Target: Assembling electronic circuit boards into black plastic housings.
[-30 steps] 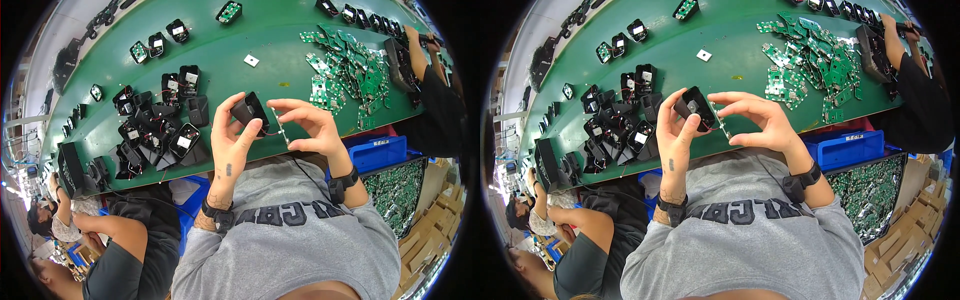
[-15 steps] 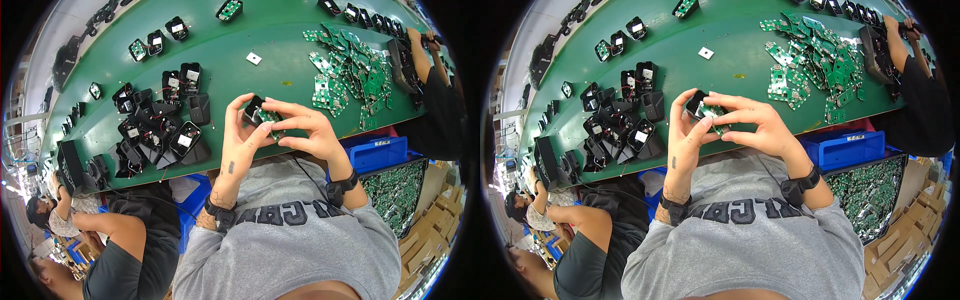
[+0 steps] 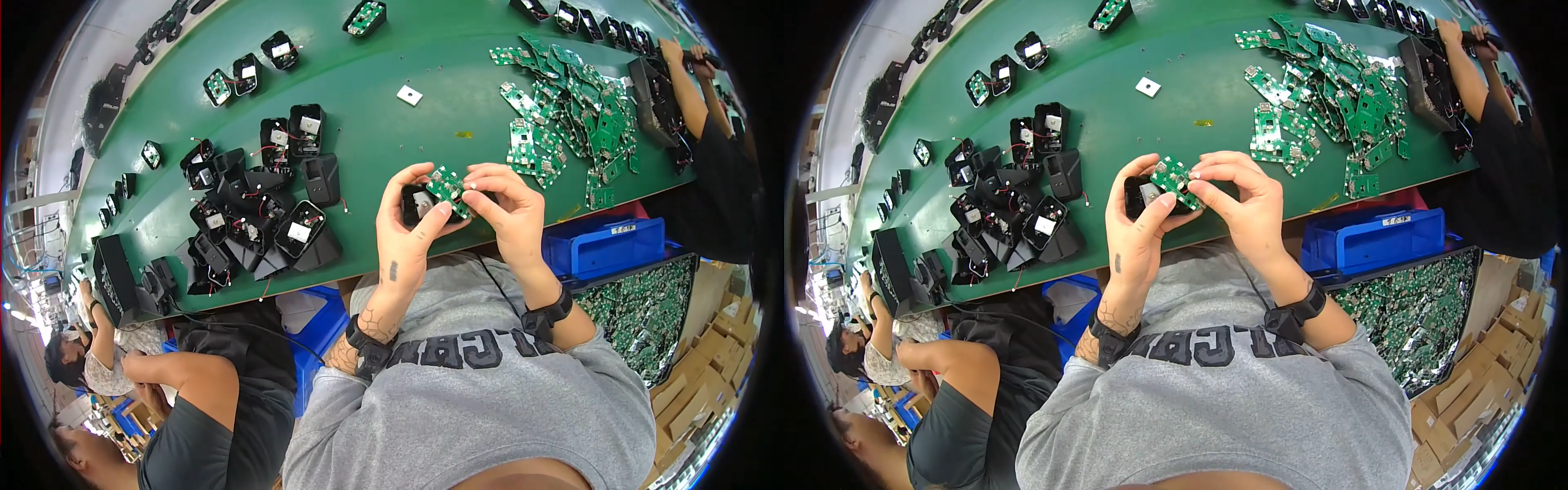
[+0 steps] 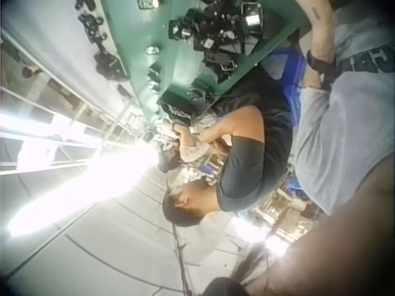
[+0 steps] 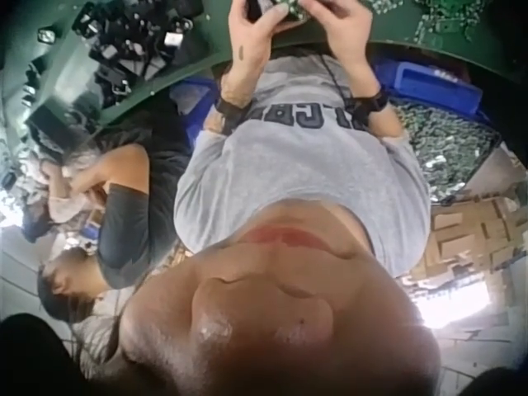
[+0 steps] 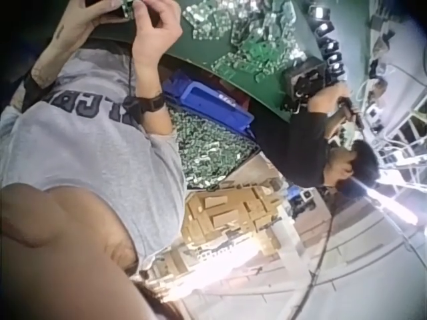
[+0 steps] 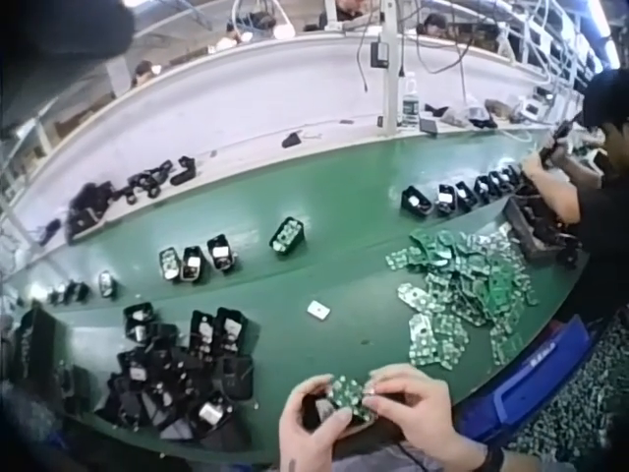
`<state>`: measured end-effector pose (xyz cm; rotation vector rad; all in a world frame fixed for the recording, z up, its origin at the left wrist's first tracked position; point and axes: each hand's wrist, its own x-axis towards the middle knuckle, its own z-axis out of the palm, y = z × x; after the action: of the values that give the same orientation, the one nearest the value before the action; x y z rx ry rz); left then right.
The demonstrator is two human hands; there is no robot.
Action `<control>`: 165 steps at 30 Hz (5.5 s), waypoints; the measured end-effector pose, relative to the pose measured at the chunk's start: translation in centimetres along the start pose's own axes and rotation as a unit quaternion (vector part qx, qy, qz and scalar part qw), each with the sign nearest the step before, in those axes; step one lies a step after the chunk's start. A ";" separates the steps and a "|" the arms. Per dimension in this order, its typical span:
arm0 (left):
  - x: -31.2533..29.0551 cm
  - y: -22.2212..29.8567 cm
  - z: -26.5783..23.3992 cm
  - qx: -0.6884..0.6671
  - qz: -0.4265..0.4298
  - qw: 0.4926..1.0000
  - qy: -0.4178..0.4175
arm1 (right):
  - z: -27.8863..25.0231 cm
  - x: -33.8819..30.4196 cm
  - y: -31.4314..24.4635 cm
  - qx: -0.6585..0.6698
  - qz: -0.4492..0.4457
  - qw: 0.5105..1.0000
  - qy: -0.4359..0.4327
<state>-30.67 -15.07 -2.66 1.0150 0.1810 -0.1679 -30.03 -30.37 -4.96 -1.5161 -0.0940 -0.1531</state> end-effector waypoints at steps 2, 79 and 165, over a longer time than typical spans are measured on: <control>0.3 0.0 0.0 -0.012 -0.043 0.999 -0.014 | 0.0 0.4 -0.3 -0.063 -0.068 0.996 -0.012; 1.2 -1.4 0.6 0.285 0.455 0.843 0.040 | 1.0 2.2 -3.8 -0.118 -0.004 0.990 -0.081; 0.4 -0.9 -2.4 -0.067 -0.125 0.984 -0.110 | -4.5 3.2 -2.1 -0.268 -0.120 0.878 -0.377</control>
<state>-30.69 -13.52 -4.66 0.8300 0.1158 -0.4891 -27.39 -35.07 -2.60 -2.0438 -0.9344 0.2495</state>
